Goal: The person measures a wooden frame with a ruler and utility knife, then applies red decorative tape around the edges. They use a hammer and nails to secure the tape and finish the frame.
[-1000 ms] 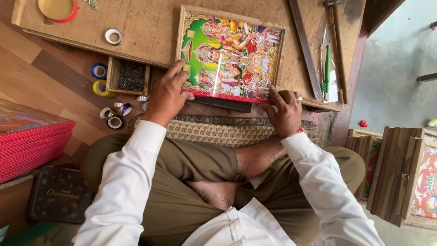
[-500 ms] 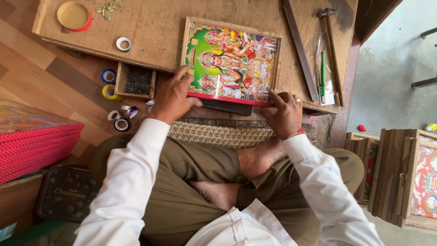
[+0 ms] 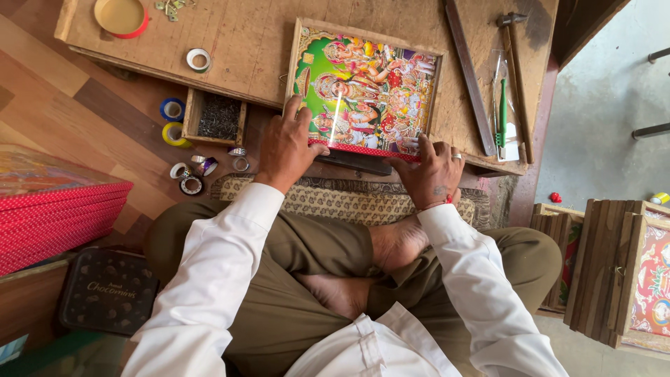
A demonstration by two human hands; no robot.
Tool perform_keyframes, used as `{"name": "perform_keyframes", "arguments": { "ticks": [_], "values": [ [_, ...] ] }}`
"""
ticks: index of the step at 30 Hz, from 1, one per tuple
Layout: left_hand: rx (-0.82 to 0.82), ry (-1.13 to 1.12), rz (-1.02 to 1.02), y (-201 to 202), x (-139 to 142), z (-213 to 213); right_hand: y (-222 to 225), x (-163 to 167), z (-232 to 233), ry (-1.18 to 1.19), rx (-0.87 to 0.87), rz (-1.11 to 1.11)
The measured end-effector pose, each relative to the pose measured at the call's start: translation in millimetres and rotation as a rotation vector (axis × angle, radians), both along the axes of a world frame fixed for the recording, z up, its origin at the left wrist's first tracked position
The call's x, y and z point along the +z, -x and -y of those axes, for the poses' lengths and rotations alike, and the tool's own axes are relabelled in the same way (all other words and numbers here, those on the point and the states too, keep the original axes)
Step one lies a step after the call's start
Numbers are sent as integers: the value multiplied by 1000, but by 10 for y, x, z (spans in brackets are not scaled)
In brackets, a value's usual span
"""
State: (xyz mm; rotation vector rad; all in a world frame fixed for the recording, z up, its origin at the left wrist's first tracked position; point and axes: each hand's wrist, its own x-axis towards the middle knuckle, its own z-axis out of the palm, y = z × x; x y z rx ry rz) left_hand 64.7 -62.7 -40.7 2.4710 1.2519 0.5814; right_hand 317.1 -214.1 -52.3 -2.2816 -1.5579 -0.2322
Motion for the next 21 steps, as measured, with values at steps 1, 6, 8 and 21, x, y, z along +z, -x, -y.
{"name": "perform_keyframes", "arguments": {
  "ticks": [1, 6, 8, 21],
  "values": [
    [-3, -25, 7, 1, 13, 2, -9, 2, 12, -4, 10, 0],
    [73, 31, -60, -76, 146, 68, 159, 123, -18, 34, -80, 49],
    [135, 8, -77, -145, 187, 116, 289, 174, -73, 130, -185, 15],
    [122, 1, -4, -187, 76, 112, 416, 29, -106, 24, -263, -16]
  ]
}}
